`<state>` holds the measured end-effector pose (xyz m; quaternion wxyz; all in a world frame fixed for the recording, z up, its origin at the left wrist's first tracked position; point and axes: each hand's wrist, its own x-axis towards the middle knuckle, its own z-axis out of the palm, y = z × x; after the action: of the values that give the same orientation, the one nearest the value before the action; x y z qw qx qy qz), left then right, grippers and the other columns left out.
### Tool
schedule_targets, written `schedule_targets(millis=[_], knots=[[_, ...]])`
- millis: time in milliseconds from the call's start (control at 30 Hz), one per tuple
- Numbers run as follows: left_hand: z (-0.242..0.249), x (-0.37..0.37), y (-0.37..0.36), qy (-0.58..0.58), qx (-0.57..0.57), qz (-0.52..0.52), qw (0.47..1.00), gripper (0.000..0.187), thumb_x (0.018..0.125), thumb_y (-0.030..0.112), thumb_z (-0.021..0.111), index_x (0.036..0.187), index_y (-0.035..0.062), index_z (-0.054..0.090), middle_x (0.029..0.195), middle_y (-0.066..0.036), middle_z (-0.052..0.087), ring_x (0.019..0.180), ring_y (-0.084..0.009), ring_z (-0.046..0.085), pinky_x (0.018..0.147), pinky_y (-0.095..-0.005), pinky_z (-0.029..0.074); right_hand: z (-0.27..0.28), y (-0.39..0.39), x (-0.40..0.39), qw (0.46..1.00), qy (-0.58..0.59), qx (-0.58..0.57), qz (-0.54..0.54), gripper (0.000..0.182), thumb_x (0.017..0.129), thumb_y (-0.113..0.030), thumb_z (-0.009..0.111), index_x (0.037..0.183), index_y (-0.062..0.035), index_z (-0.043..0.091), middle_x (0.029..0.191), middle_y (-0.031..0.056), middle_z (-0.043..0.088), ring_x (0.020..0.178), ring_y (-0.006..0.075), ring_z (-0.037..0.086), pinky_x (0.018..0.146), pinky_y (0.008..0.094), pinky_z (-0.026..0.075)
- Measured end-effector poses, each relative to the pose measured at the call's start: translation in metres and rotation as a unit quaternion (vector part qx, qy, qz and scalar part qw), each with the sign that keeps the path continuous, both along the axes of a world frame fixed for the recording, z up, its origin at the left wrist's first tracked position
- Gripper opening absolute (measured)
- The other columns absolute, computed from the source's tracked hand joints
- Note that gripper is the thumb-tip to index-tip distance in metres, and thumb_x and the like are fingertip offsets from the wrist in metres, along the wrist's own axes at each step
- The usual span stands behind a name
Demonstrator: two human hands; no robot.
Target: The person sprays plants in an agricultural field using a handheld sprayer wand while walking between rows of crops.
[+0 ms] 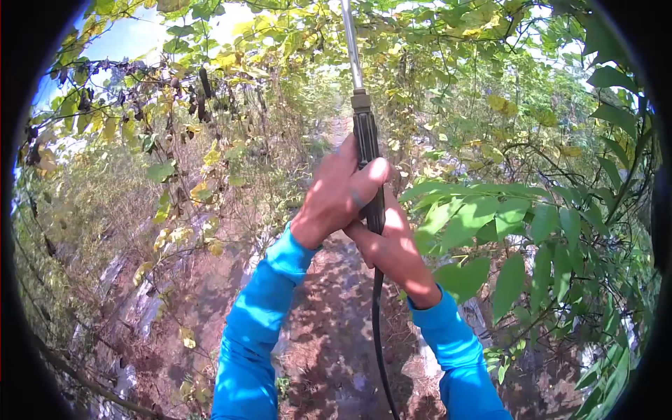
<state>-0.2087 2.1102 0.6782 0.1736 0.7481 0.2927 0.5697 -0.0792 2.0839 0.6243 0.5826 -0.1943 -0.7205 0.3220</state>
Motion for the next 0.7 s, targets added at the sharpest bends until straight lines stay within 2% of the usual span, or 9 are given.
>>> schedule_targets(millis=[100,133,200,233,267,300,400,433,700], knots=[[0.018,0.003,-0.014,-0.034,-0.084,-0.062,0.994,0.038,0.082,0.035,0.058,0.094,-0.0019,0.057,0.083,-0.010,0.063,0.077,-0.0198,0.060,0.072,-0.0344,0.048,-0.012,0.007,-0.007,0.988,-0.001,0.106,-0.112,0.051,0.078,-0.011,0.074,0.118,0.0001,0.045,0.088,0.0051,0.050,0.074,0.0138,0.050,0.063,0.0314,0.045],[0.018,0.005,-0.014,-0.073,-0.092,-0.104,0.988,0.036,0.082,0.033,0.056,0.093,-0.0014,0.058,0.083,-0.009,0.064,0.077,-0.0188,0.060,0.073,-0.0331,0.048,-0.008,-0.001,-0.006,0.986,-0.019,0.096,-0.137,0.055,0.079,-0.013,0.074,0.121,0.0018,0.043,0.090,0.0071,0.053,0.078,0.0147,0.054,0.066,0.0314,0.047],[0.022,0.001,-0.011,-0.127,-0.153,-0.162,0.967,0.033,0.082,0.030,0.054,0.094,-0.0007,0.058,0.084,-0.009,0.064,0.078,-0.0179,0.061,0.075,-0.0315,0.050,-0.007,-0.005,-0.008,0.993,0.012,0.078,-0.093,0.061,0.080,-0.014,0.075,0.126,0.0038,0.041,0.099,0.0109,0.056,0.084,0.0170,0.059,0.070,0.0328,0.051],[0.024,0.000,-0.010,-0.125,-0.157,-0.227,0.953,0.033,0.082,0.028,0.052,0.098,0.0001,0.057,0.086,-0.011,0.064,0.078,-0.0184,0.061,0.074,-0.0308,0.050,-0.004,-0.005,-0.007,0.979,-0.011,0.153,-0.131,0.067,0.080,-0.015,0.076,0.132,0.0045,0.038,0.109,0.0143,0.056,0.088,0.0198,0.062,0.072,0.0338,0.052],[0.025,-0.006,-0.006,-0.156,-0.201,-0.338,0.906,0.055,0.078,0.020,0.055,0.128,0.0001,0.046,0.102,-0.012,0.053,0.088,-0.0296,0.059,0.080,-0.0399,0.049,0.000,-0.011,-0.002,0.996,0.001,0.088,-0.032,0.070,0.081,-0.015,0.076,0.134,0.0050,0.035,0.107,0.0131,0.054,0.083,0.0198,0.061,0.068,0.0330,0.052],[0.024,-0.011,-0.001,-0.149,-0.200,-0.368,0.896,0.060,0.077,0.020,0.055,0.134,0.0023,0.043,0.103,-0.013,0.052,0.087,-0.0296,0.058,0.079,-0.0403,0.049,-0.001,-0.013,-0.001,0.996,-0.028,0.075,-0.047,0.069,0.081,-0.016,0.076,0.133,0.0051,0.036,0.104,0.0121,0.053,0.080,0.0193,0.060,0.066,0.0325,0.051],[0.015,-0.013,0.011,-0.166,-0.189,-0.407,0.878,0.072,0.077,0.021,0.056,0.145,0.0057,0.036,0.102,-0.013,0.049,0.084,-0.0291,0.056,0.076,-0.0410,0.049,-0.001,-0.014,0.001,0.997,-0.072,0.010,-0.020,0.076,0.080,-0.024,0.074,0.128,0.0148,0.029,0.103,0.0310,0.054,0.092,0.0405,0.061,0.077,0.0453,0.051],[0.011,-0.009,0.012,-0.193,-0.170,-0.425,0.868,0.049,0.077,0.020,0.052,0.121,-0.0014,0.048,0.102,-0.015,0.052,0.088,-0.0299,0.059,0.063,-0.0378,0.056,0.001,-0.013,0.002,0.997,-0.077,-0.011,-0.012,0.080,0.079,-0.027,0.074,0.127,0.0180,0.027,0.103,0.0373,0.054,0.096,0.0476,0.061,0.081,0.0496,0.051],[0.003,-0.008,0.012,-0.228,-0.178,-0.371,0.882,0.054,0.076,0.023,0.056,0.122,-0.0035,0.047,0.101,-0.014,0.054,0.078,-0.0259,0.055,0.073,-0.0374,0.049,-0.007,-0.004,-0.002,0.998,-0.055,0.014,-0.006,0.092,0.077,-0.029,0.073,0.131,0.0223,0.020,0.109,0.0429,0.054,0.103,0.0509,0.059,0.089,0.0490,0.050]])
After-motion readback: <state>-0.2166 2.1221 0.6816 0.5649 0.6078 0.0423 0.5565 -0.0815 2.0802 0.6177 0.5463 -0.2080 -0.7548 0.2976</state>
